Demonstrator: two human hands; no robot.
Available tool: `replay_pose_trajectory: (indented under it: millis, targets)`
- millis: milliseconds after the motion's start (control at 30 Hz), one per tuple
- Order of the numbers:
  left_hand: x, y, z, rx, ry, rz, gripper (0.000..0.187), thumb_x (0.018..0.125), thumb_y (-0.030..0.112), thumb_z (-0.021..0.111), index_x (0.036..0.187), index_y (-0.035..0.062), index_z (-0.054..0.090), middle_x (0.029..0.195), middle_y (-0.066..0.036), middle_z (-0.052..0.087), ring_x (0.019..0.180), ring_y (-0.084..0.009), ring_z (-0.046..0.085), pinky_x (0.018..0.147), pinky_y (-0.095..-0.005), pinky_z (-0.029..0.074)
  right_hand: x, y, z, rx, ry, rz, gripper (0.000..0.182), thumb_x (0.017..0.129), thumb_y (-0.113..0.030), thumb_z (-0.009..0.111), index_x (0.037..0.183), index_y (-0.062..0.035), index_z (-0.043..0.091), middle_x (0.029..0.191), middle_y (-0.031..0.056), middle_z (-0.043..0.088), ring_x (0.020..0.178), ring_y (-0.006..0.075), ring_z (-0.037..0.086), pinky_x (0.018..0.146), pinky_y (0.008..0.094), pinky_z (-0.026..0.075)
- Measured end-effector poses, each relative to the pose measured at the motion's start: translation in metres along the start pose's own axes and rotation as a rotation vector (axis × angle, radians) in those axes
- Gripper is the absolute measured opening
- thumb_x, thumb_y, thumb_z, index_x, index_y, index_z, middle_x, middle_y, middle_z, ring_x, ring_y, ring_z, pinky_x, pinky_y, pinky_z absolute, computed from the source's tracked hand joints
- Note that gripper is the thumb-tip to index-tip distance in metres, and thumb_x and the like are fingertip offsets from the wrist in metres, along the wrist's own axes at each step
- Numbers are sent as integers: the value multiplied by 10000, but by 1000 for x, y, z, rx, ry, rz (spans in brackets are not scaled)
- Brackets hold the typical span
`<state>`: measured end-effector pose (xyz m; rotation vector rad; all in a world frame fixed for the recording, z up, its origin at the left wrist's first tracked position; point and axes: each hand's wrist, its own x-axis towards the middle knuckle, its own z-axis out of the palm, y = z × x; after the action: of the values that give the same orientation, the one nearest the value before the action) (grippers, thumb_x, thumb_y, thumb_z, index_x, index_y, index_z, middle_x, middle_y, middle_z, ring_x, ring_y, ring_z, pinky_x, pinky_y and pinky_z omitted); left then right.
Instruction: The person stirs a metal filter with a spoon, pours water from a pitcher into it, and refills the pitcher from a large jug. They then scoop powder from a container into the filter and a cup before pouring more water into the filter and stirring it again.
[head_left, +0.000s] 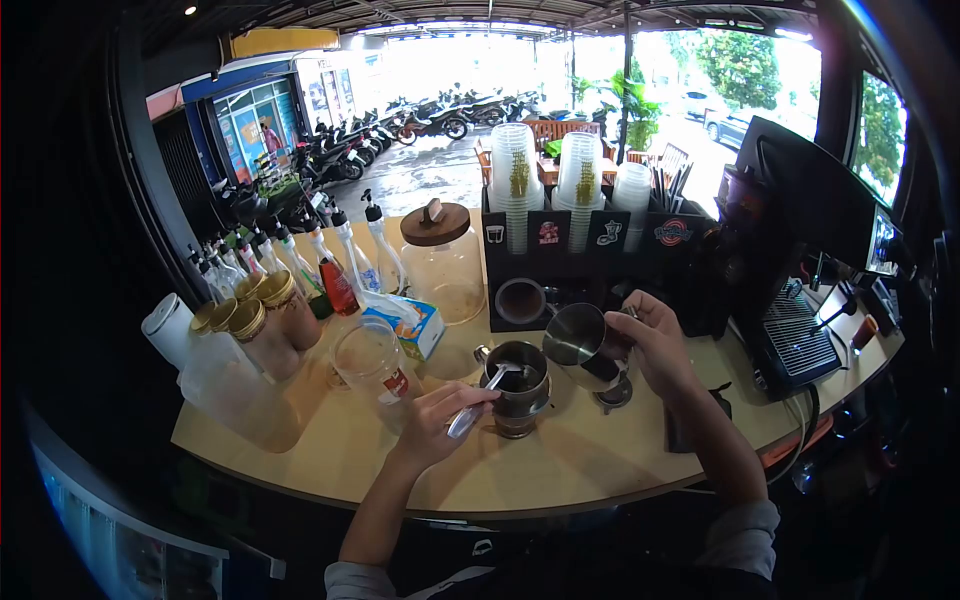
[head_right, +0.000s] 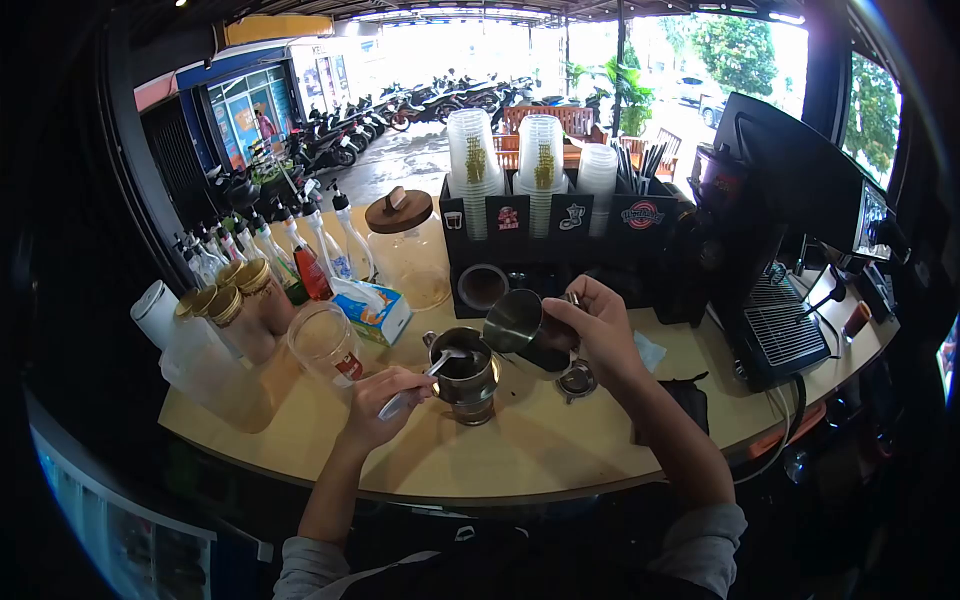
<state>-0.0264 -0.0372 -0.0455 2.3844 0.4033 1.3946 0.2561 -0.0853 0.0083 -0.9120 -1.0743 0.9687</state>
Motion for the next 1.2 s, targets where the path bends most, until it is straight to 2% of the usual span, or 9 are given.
replay_pose_trajectory:
  millis: [100,167,267,567,933,1200]
  targets:
    - [-2,-5,-5,1,-49,-59,290,729,-108,648,979,38,669,787,-88,663,701,-184,660,620,-279,528,11,3,1,-89,-6,-36,206,858,-43,658,766,-79,477,683,-30,528,624,11,530,491,175,416]
    - [-6,-13,-5,-62,-62,-31,289,765,-19,700,1038,66,662,827,-87,655,733,-217,653,627,-316,515,14,1,9,-116,-7,-74,208,851,-42,667,766,-75,480,674,-41,512,618,0,521,483,169,407]
    - [-2,-9,-7,-81,-79,25,291,768,-38,684,1039,62,654,846,-87,651,750,-218,651,636,-317,516,15,-12,21,-123,-11,11,219,841,-34,676,756,-78,479,666,-57,493,602,-16,487,501,163,397]
    - [-3,-12,-9,-106,-111,42,314,766,-60,669,1052,62,625,877,-82,647,774,-221,647,655,-324,516,26,-5,23,-252,-55,-53,233,829,-40,689,748,-74,473,665,-55,517,590,-22,456,503,160,390]
    - [-1,-11,-10,-90,-129,58,305,756,-75,666,1023,64,624,895,-85,636,779,-231,638,660,-330,511,27,-8,30,-368,-104,-107,254,806,-31,700,741,-60,455,682,-64,479,606,-30,416,508,153,354]
    - [-3,-17,-9,-90,-116,69,329,730,-90,666,1020,59,619,894,-91,638,785,-237,642,673,-331,515,24,-12,35,-320,-119,-81,255,815,-26,689,740,-58,447,703,-50,506,642,-33,458,535,146,395]
